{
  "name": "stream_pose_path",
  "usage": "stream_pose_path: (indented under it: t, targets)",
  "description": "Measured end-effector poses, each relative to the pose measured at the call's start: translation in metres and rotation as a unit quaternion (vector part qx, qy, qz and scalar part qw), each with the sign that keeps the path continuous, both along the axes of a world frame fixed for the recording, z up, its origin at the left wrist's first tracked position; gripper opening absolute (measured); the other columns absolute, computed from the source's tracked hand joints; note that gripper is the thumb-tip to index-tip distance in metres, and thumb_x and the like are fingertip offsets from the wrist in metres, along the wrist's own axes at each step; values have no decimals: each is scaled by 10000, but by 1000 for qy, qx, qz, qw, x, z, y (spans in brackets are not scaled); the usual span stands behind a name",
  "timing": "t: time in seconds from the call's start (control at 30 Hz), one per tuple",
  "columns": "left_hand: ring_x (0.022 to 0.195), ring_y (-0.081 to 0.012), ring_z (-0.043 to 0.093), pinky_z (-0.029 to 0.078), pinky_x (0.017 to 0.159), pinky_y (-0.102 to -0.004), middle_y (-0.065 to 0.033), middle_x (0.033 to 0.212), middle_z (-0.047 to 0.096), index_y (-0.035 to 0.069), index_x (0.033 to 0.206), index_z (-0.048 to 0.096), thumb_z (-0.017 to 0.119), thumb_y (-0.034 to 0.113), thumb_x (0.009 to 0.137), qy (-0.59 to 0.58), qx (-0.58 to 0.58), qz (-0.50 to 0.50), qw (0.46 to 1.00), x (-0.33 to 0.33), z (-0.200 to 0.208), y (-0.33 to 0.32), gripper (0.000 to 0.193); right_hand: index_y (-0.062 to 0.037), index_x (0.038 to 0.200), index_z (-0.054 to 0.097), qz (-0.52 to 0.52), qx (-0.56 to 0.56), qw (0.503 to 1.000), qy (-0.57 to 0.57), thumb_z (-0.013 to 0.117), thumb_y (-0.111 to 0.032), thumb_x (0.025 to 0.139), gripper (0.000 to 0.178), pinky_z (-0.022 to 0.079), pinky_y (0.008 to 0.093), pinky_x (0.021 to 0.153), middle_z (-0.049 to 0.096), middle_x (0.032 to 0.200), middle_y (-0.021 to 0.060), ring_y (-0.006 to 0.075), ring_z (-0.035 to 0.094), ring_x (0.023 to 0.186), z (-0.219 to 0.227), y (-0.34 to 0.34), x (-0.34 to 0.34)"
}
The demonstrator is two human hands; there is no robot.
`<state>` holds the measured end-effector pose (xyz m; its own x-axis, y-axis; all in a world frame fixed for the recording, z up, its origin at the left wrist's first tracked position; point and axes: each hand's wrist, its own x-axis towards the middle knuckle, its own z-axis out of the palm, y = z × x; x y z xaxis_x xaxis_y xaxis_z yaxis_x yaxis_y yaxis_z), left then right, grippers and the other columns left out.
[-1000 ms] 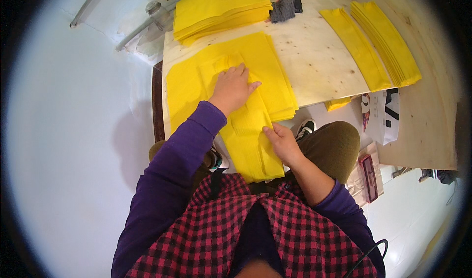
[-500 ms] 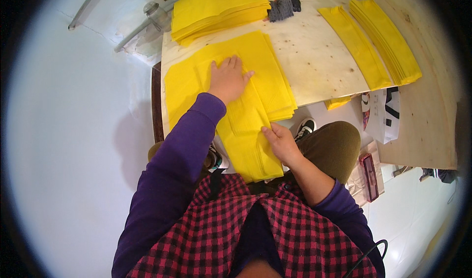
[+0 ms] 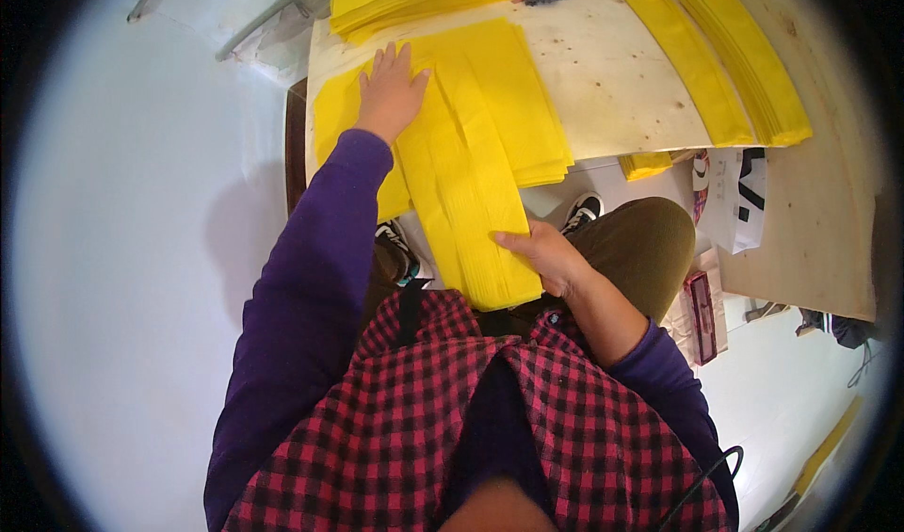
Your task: The person folds multiple yellow fabric sheets on a wooden table, aligning edges and pressing folds flat. They stack the folded pieces and occasionally wipe the surface with a cloth. The person handles the fabric by hand without using tools.
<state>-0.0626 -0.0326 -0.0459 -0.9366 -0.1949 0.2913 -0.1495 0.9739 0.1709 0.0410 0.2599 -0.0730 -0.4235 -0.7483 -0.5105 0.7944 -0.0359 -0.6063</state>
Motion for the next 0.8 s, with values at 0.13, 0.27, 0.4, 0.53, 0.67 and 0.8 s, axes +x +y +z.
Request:
stream_pose_path:
  t: [0.13, 0.27, 0.4, 0.53, 0.67, 0.8]
  targets:
    - [1264, -350, 431, 341, 1049, -415, -208, 1337, 481, 8, 1291, 495, 572, 237, 895, 117, 163, -31, 979, 52, 4, -5, 463, 46, 1255, 500, 21, -1, 1000, -9, 572, -107, 916, 379, 519, 376, 882, 622, 1160, 163, 260, 630, 1036, 2, 7, 9]
    - [997, -236, 585, 462, 865, -316, -145, 1066, 604, -21, 1125, 572, 580, 157, 900, 136, 378, 7, 916, 121, 3, 15, 287, 47, 1241, 503, -1, 3, 1000, 26, 553, -97, 916, 359, 528, 362, 847, 634, 1127, 154, 248, 652, 968, 17, 19, 4]
    - [926, -177, 580, 466, 801, -308, -71, 969, 620, 16, 1058, 580, 528, 211, 947, 65, 662, 61, 744, 184, 0, 52, 230, 50, 1217, 523, -13, 6, 999, 43, 579, -96, 898, 356, 532, 368, 857, 639, 1123, 158, 248, 656, 977, 37, 28, -5]
    - [992, -201, 592, 459, 874, -358, -82, 1075, 627, 53, 1140, 565, 492, 377, 961, -89, 885, -11, 457, 199, -8, 86, 377, 48, 1226, 514, 12, 16, 998, 56, 595, -106, 884, 383, 521, 364, 883, 629, 1145, 162, 247, 648, 1005, 58, 40, -14]
    - [1168, -262, 520, 387, 1006, -432, -106, 1277, 548, 66, 1274, 489, 486, 423, 948, -94, 953, -8, 288, 172, -6, 105, 484, 46, 1221, 520, 40, 33, 996, 75, 633, -120, 866, 409, 512, 330, 868, 638, 1134, 123, 213, 647, 985, 78, 61, -17]
    - [1281, -303, 423, 306, 1080, -479, -110, 1387, 464, 73, 1363, 406, 486, 380, 951, -29, 966, -49, 251, 143, 1, 127, 519, 33, 1215, 534, 85, 107, 979, 150, 667, -125, 848, 421, 496, 292, 853, 643, 1113, 72, 165, 638, 953, 98, 96, -16]
